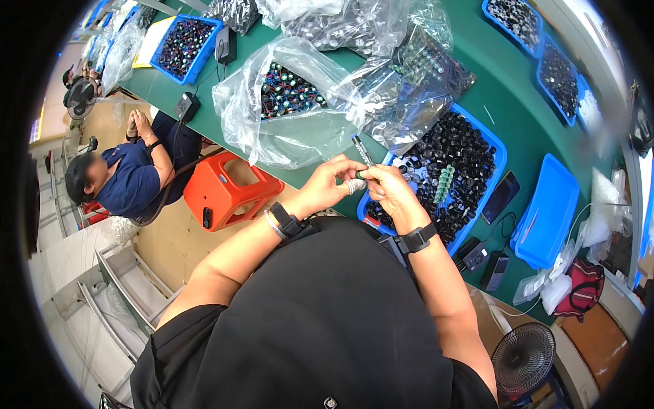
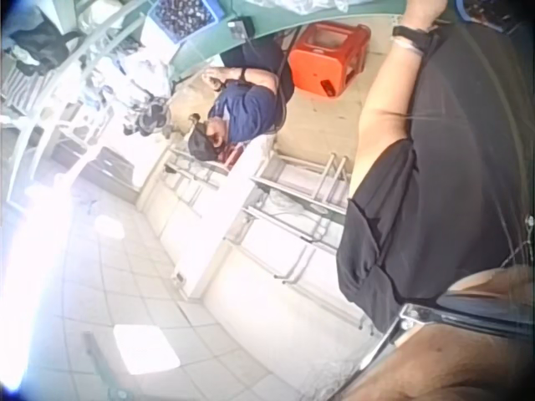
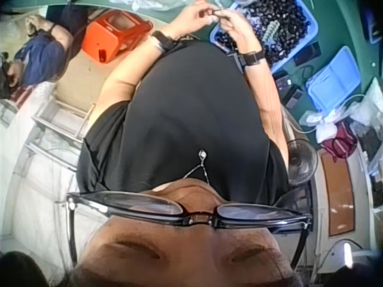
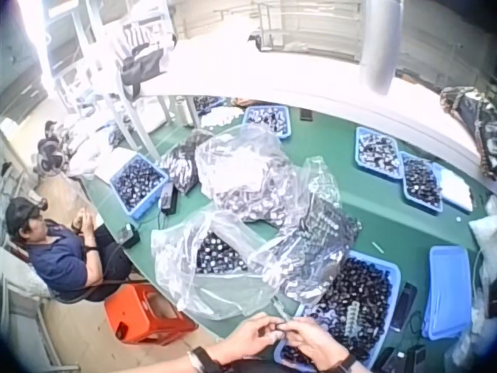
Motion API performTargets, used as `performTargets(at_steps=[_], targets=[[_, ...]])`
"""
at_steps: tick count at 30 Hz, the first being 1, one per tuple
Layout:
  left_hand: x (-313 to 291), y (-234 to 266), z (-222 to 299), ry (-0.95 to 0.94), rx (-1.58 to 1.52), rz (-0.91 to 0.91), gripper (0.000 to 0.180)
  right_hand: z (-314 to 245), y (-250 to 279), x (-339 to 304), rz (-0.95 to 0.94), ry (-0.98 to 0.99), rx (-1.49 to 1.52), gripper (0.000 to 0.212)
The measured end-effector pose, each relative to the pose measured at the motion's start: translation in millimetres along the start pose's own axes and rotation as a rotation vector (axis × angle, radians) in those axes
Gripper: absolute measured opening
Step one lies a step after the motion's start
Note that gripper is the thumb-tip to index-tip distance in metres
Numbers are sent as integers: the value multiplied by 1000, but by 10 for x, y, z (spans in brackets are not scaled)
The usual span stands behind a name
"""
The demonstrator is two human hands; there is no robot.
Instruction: The person repeatedly picks up small cylindrical components from a blue tray and inserts them into a green circuit board held in their left hand. They continue this repetitive insertion process throughout the clip, occasionally adjusting their grip on the board or the components.
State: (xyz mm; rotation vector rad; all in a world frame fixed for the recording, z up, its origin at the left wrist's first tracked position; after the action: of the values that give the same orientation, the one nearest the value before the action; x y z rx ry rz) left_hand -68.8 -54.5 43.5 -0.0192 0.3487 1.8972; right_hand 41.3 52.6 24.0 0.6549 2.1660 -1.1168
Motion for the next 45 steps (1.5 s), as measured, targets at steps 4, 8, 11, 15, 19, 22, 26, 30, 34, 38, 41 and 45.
performTargets(at_steps=[4,8,11,15,19,22,26,30,34,38,41,45], targets=[[-18,1,-2,-8,37,-9,29,107,11,57,78,18,56,16],[-33,62,-66,18,61,17,29,77,-70,64,71,13,-87,14],[-5,213,-149,68,-2,153,30,40,-59,168,91,58,-277,23],[188,740,-109,107,12,463,31,88,68,353,247,154,-345,44],[449,1267,-222,81,-29,781,68,120,161,412,308,352,-485,67],[491,1178,-237,107,-8,689,62,124,256,235,311,518,-433,44],[205,565,-227,-36,294,321,20,42,696,-216,611,731,-553,13],[-305,215,-831,-267,971,-98,65,194,1456,-353,909,788,-566,9],[-278,161,-890,-265,977,-123,60,237,1710,-415,920,664,-352,12],[-207,142,-890,-264,871,-97,71,221,1784,-380,971,666,-518,22],[-163,182,-768,-213,800,56,62,52,1542,-411,1129,613,-952,31],[-115,193,-796,-67,689,87,52,-148,1287,-491,1217,498,-1196,31]])
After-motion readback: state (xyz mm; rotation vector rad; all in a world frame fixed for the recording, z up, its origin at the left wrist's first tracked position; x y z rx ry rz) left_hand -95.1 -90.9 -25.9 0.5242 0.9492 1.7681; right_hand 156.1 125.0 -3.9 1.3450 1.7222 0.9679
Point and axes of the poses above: each hand's wrist, its own x-axis towards the middle knuckle, its own y-axis out of the back of the hand, z = x × y, the point moved 3 cm from there along x, towards the middle knuckle, and after that the axes turned 1 degree about -y, right-handed, at the moved point
